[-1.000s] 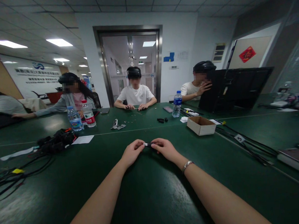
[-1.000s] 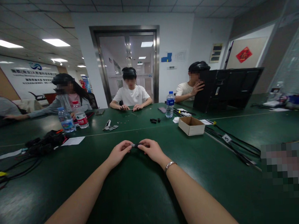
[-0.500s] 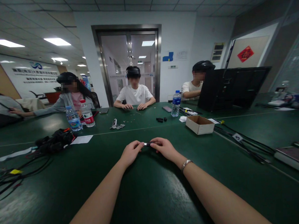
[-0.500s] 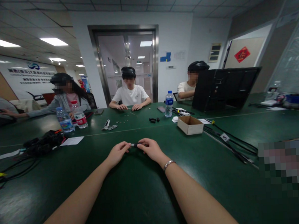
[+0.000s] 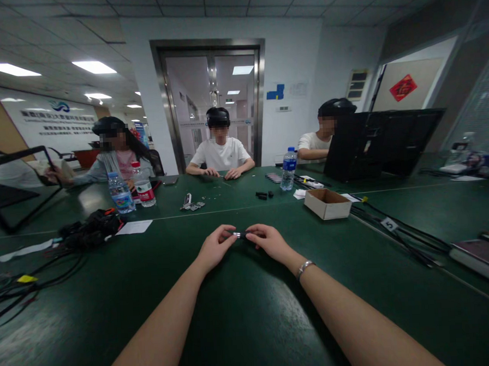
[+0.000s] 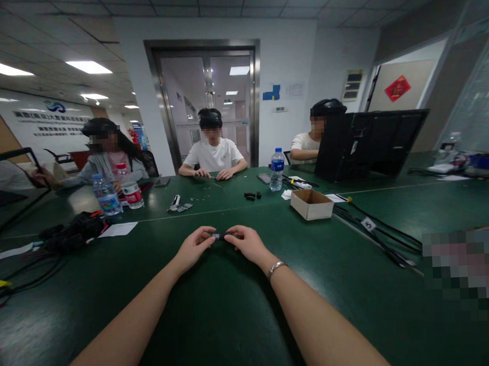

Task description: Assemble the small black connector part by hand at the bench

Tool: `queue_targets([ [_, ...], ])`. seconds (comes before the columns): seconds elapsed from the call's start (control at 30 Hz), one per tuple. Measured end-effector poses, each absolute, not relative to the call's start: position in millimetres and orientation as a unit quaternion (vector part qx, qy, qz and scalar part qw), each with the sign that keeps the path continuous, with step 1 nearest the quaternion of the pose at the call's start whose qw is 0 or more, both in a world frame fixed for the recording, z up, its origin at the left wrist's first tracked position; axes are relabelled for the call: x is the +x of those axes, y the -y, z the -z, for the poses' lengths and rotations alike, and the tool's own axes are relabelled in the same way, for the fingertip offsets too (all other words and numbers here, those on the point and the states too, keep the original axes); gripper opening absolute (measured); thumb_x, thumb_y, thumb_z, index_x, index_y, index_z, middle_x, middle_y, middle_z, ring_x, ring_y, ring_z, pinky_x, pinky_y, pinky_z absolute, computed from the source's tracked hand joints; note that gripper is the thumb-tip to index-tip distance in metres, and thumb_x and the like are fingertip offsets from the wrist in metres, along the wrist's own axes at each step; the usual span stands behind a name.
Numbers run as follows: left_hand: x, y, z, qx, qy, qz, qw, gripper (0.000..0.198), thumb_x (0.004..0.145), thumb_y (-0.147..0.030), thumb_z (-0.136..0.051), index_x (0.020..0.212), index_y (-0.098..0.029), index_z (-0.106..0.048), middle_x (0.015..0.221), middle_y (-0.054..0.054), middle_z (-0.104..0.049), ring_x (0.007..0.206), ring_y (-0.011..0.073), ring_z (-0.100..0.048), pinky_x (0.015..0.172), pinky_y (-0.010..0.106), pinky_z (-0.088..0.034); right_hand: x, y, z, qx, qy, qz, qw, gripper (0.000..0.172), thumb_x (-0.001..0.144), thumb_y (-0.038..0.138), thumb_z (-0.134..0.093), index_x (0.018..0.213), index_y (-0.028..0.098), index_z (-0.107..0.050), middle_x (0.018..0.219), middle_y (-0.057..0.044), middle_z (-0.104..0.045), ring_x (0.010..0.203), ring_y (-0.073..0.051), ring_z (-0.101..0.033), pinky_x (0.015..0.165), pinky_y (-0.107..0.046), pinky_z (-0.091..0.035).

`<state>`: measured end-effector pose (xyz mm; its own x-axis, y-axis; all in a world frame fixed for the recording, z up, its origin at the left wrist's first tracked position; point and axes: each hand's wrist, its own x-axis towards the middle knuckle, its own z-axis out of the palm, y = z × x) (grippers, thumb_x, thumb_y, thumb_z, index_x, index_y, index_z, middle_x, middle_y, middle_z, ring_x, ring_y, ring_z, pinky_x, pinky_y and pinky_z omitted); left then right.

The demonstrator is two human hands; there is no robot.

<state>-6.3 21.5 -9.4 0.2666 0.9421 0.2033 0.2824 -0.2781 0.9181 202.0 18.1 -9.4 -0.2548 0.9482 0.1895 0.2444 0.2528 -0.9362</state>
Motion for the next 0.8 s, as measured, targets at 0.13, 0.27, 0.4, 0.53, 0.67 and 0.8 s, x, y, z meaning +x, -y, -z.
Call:
queue_targets([
  [0.13, -4.6, -18.9, 5.3, 0.689, -0.467, -0.388, 0.395, 0.042, 0.081, -0.054, -0.047, 0.098, -0.019, -0.063, 0.091, 0.004, -0.065, 0.078, 0.0171, -0.059, 0.075, 0.030, -0.045, 201.1, -16.1, 6.3, -0.446, 0.670, -0.421, 0.418, 0.028, 0.080, 0.034, -0.064, 0.100, 0.014, -0.063, 0.079, -0.003, -0.064, 0.060, -0.010, -0.054, 0.054, -0.020, -0.045],
  [0.27, -3.5, -15.3, 0.5, 0.705, -0.491, -0.359, 0.364, 0.049, 0.083, -0.059, -0.040, 0.088, -0.018, -0.066, 0.084, 0.004, -0.066, 0.076, 0.0180, -0.059, 0.073, 0.030, -0.044, 200.8, -14.9, 4.7, -0.449, 0.673, -0.417, 0.415, 0.027, 0.080, 0.033, -0.064, 0.100, 0.015, -0.063, 0.078, -0.002, -0.064, 0.059, -0.009, -0.053, 0.054, -0.020, -0.045],
  [0.4, -4.3, -16.5, 1.5, 0.711, -0.489, -0.353, 0.362, 0.047, 0.082, -0.058, -0.041, 0.088, -0.018, -0.066, 0.084, 0.003, -0.066, 0.078, 0.0180, -0.059, 0.073, 0.029, -0.044, 200.0, -13.5, 2.8, -0.452, 0.674, -0.416, 0.410, 0.025, 0.081, 0.031, -0.064, 0.100, 0.014, -0.064, 0.078, -0.002, -0.064, 0.060, -0.009, -0.054, 0.054, -0.020, -0.045],
  [0.53, -5.9, -18.0, 3.3, 0.712, -0.483, -0.351, 0.368, 0.041, 0.082, -0.055, -0.046, 0.090, -0.019, -0.065, 0.084, 0.002, -0.065, 0.078, 0.0173, -0.059, 0.073, 0.029, -0.044, 199.3, -11.7, 0.6, -0.456, 0.672, -0.416, 0.409, 0.023, 0.081, 0.028, -0.063, 0.100, 0.014, -0.064, 0.080, -0.003, -0.065, 0.061, -0.010, -0.054, 0.054, -0.020, -0.045],
  [0.67, -5.8, -17.6, 3.0, 0.702, -0.463, -0.369, 0.396, 0.035, 0.080, -0.048, -0.052, 0.096, -0.019, -0.064, 0.085, 0.003, -0.064, 0.079, 0.0168, -0.058, 0.076, 0.029, -0.044, 199.7, -12.3, 1.6, -0.455, 0.674, -0.415, 0.409, 0.022, 0.082, 0.028, -0.063, 0.099, 0.014, -0.064, 0.081, -0.003, -0.066, 0.060, -0.009, -0.055, 0.054, -0.020, -0.045],
  [0.8, -5.2, -17.3, 2.3, 0.697, -0.449, -0.387, 0.404, 0.031, 0.077, -0.041, -0.057, 0.098, -0.019, -0.064, 0.085, 0.003, -0.064, 0.079, 0.0165, -0.058, 0.075, 0.029, -0.045, 200.1, -14.2, 3.9, -0.452, 0.676, -0.415, 0.409, 0.024, 0.081, 0.029, -0.063, 0.100, 0.014, -0.064, 0.081, -0.004, -0.066, 0.060, -0.010, -0.055, 0.054, -0.020, -0.045],
])
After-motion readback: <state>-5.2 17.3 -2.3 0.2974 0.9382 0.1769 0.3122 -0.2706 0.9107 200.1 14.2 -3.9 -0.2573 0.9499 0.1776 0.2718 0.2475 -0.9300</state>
